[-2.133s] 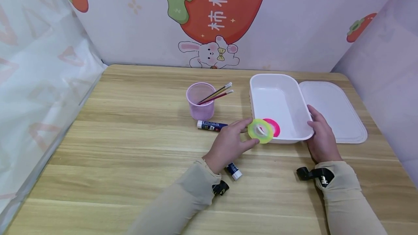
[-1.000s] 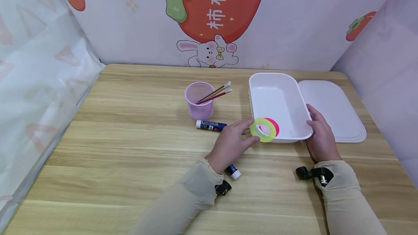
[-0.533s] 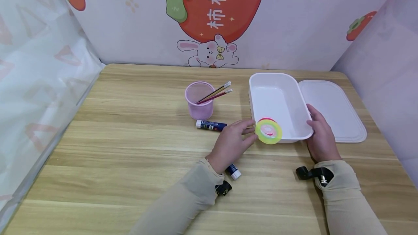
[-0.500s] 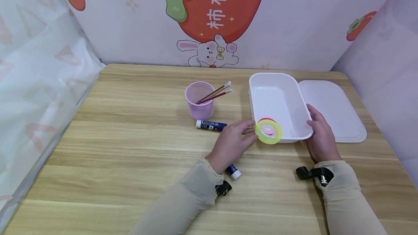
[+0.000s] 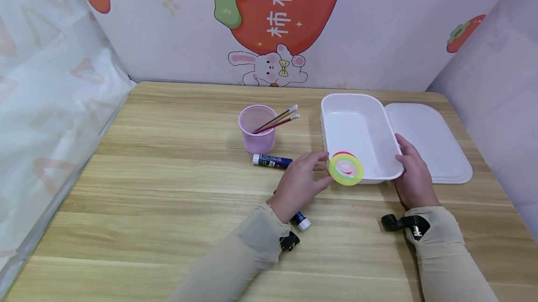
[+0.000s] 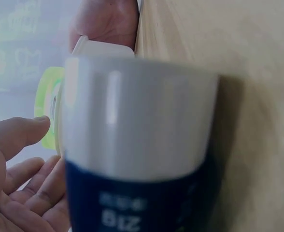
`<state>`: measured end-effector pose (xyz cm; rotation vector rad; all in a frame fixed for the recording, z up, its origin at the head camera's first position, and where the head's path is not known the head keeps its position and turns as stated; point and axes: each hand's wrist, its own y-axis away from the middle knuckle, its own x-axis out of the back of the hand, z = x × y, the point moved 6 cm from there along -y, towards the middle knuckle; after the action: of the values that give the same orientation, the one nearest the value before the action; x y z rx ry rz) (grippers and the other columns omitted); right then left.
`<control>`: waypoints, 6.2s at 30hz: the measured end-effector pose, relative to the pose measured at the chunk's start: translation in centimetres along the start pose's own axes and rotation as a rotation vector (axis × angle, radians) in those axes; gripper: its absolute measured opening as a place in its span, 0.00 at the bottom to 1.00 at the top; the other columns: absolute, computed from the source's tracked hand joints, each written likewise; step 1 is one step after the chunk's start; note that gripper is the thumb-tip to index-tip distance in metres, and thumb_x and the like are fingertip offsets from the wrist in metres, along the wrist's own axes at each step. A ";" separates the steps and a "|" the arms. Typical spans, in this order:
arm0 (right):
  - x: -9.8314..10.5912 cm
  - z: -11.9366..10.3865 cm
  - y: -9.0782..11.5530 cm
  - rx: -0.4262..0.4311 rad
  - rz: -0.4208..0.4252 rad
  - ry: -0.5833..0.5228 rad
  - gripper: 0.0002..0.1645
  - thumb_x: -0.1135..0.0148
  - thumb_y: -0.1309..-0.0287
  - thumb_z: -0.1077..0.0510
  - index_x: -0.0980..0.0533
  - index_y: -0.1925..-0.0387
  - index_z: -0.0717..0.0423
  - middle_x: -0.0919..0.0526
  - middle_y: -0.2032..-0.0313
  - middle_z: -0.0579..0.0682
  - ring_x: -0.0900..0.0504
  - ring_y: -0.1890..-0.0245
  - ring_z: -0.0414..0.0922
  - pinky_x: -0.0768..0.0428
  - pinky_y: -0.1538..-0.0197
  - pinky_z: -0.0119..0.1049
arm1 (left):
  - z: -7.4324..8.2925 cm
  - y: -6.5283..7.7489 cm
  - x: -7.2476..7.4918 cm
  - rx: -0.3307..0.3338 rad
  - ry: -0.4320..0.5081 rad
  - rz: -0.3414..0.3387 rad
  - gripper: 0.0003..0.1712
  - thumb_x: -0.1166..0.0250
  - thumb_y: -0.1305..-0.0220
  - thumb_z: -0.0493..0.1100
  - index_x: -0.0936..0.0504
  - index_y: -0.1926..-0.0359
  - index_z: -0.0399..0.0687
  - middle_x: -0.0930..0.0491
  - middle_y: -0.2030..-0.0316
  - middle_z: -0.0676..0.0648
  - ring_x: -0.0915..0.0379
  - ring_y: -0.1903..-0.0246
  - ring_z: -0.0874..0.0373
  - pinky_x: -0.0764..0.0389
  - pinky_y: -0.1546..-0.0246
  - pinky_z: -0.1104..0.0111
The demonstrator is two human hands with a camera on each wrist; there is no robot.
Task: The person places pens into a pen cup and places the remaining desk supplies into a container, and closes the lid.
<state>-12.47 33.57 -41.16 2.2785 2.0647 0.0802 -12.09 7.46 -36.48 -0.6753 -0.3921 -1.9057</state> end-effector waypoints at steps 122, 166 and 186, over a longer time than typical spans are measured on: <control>0.1 -0.1 0.2 0.025 -0.010 -0.074 0.32 0.67 0.22 0.55 0.51 0.20 0.49 0.53 0.21 0.50 0.49 0.23 0.49 0.33 0.32 0.29 | -7.9 0.6 7.4 0.188 -0.003 -0.039 0.25 0.30 0.35 0.46 0.20 0.38 0.48 0.19 0.42 0.52 0.23 0.52 0.57 0.23 0.50 0.62; 0.2 0.0 0.1 0.042 -0.015 -0.094 0.32 0.68 0.22 0.56 0.52 0.20 0.51 0.54 0.21 0.50 0.51 0.23 0.49 0.36 0.30 0.31 | -11.8 0.4 8.9 0.211 -0.047 -0.093 0.20 0.34 0.35 0.36 0.17 0.43 0.44 0.18 0.46 0.47 0.29 0.52 0.52 0.27 0.44 0.56; 0.1 -0.1 0.1 0.033 -0.021 -0.095 0.32 0.67 0.22 0.56 0.51 0.21 0.49 0.53 0.21 0.50 0.49 0.24 0.48 0.31 0.34 0.28 | -11.4 0.4 9.3 0.221 0.002 -0.077 0.14 0.30 0.35 0.44 0.15 0.50 0.46 0.21 0.63 0.49 0.29 0.63 0.55 0.25 0.63 0.64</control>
<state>-12.34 33.63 -41.01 2.2317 2.0575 -0.0625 -17.78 -5.64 -39.76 -0.5172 -0.6254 -1.9003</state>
